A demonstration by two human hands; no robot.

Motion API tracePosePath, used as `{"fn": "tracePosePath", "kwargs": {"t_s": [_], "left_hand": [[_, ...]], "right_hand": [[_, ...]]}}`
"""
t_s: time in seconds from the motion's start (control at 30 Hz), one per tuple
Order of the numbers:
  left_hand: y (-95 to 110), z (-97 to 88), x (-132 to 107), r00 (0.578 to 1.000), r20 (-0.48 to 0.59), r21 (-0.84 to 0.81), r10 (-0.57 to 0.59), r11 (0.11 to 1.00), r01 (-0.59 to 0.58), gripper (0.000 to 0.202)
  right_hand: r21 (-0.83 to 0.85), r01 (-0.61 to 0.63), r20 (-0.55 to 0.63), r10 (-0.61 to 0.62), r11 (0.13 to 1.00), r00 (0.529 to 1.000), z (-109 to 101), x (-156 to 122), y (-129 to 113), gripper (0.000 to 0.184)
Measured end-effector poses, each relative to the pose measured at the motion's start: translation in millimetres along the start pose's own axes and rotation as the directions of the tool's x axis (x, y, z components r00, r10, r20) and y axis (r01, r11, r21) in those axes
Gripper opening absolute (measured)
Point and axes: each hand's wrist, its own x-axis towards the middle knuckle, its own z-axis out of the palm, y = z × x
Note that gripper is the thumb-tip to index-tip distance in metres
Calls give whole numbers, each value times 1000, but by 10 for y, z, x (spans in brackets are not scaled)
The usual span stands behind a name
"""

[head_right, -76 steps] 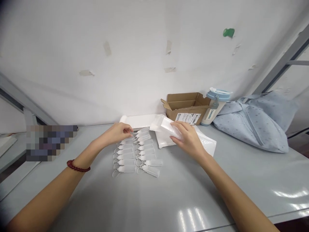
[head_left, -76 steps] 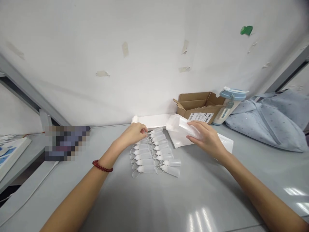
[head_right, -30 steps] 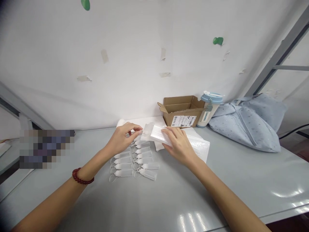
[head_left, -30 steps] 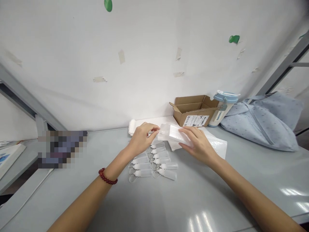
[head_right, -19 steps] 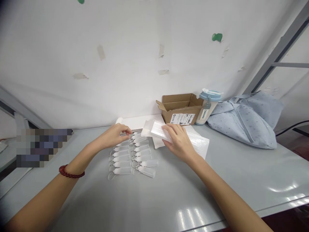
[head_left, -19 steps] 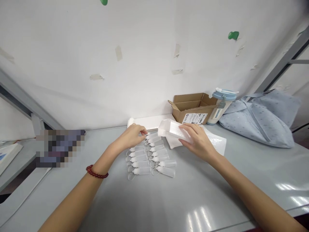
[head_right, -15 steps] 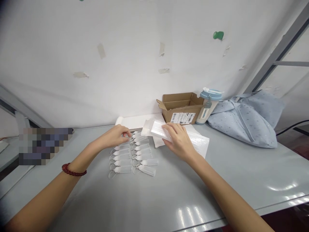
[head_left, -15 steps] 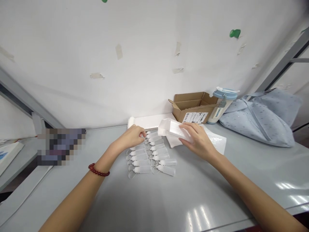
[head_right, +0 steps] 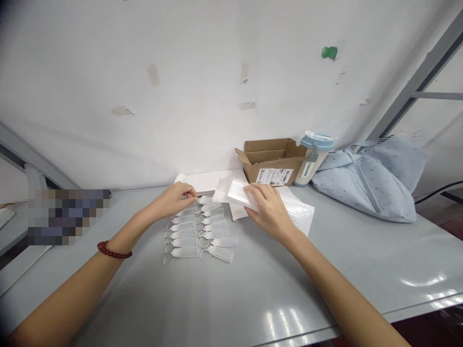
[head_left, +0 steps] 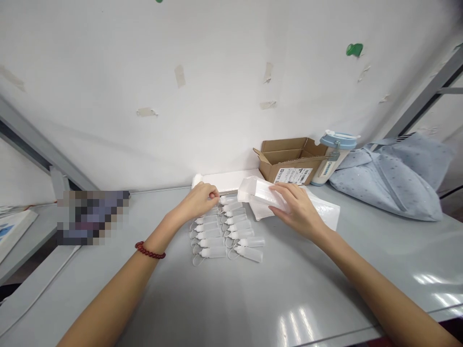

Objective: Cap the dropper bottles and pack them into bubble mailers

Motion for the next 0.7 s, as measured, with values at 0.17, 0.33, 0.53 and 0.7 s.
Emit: {"fn": "tracePosePath", "kwargs": {"t_s": [0.17,0.33,0.53,0.7], "left_hand": [[0,-52,29,991,-131,-22,-21,1000,19,18],[71,-149,4,968,-246,-47,-43,998,32,17],[233,-129,-43,954,-299,-106,19,993,-53,15],[375,44,-59,968,-244,-172,64,979,-108,13]], "right_hand": [[-3,-6,9,6,1000,1000,1,3,-7,35],[-11,-17,33,18,1000,999,3,0,-2,36],[-8,-14,42,15,1000,999,4,-5,-5,37],[16,17,17,-17,1000,1000,2,-2,-52,39]]}}
